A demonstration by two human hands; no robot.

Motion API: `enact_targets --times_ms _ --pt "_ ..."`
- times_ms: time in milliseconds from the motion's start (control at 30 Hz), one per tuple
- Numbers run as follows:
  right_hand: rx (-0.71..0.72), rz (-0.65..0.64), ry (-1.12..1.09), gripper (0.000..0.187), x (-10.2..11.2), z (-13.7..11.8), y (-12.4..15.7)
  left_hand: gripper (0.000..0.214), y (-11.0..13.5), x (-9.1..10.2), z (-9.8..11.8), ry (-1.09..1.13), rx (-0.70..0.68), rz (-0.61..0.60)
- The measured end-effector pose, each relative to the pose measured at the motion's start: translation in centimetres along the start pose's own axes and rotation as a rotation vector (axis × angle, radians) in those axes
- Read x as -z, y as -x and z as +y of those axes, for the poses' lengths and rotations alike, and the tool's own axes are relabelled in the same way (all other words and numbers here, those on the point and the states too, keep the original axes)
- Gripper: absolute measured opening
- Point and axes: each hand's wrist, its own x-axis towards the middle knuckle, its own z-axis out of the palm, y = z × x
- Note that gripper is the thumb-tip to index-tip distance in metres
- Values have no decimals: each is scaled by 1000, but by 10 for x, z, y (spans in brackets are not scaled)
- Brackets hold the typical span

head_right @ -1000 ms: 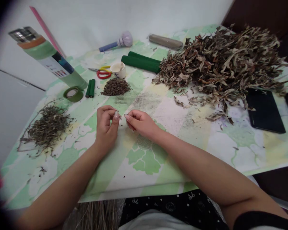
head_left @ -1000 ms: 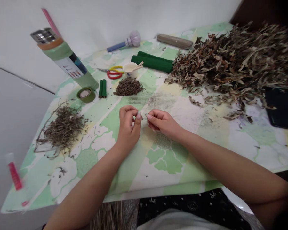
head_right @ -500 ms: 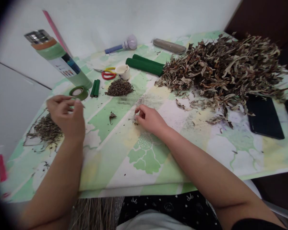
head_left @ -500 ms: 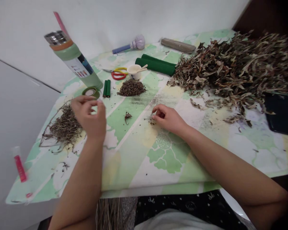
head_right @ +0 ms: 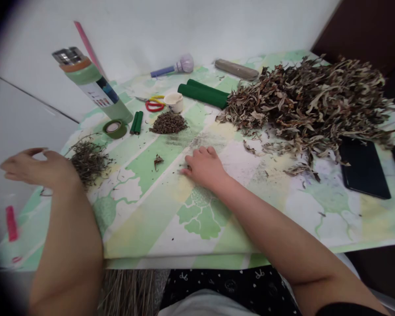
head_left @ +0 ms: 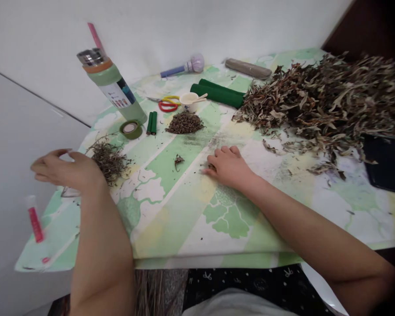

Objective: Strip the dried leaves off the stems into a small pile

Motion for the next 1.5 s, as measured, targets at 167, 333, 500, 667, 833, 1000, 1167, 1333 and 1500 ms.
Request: enact_targets --times_ms 167,333,500,667,833,1000,1167,1333,1500 --pt "16 -67 -62 20 -3 1 -8 20 14 -14 7 -95 32 194" --pt "-81 -9 -408 20 -2 17 -6 18 24 -26 36 -81 -179 101" --pt "14 132 -648 21 0 27 -4 18 46 -42 71 -20 -296 -56" --pt "84 140 -585 24 2 29 -3 21 59 -51 87 76 -366 -226" --pt "-3 157 -554 29 2 24 -3 21 55 -50 82 106 -347 -239" --pt "-118 255 -634 14 2 26 -2 19 54 -50 81 106 -329 -227" --pt "13 67 -733 41 2 24 1 16 58 -51 86 104 -374 -273" --pt "-23 71 -844 38 4 17 4 20 64 -51 96 100 -385 -327" --pt "0 149 -812 33 4 20 3 12 68 -51 101 91 -395 -350"
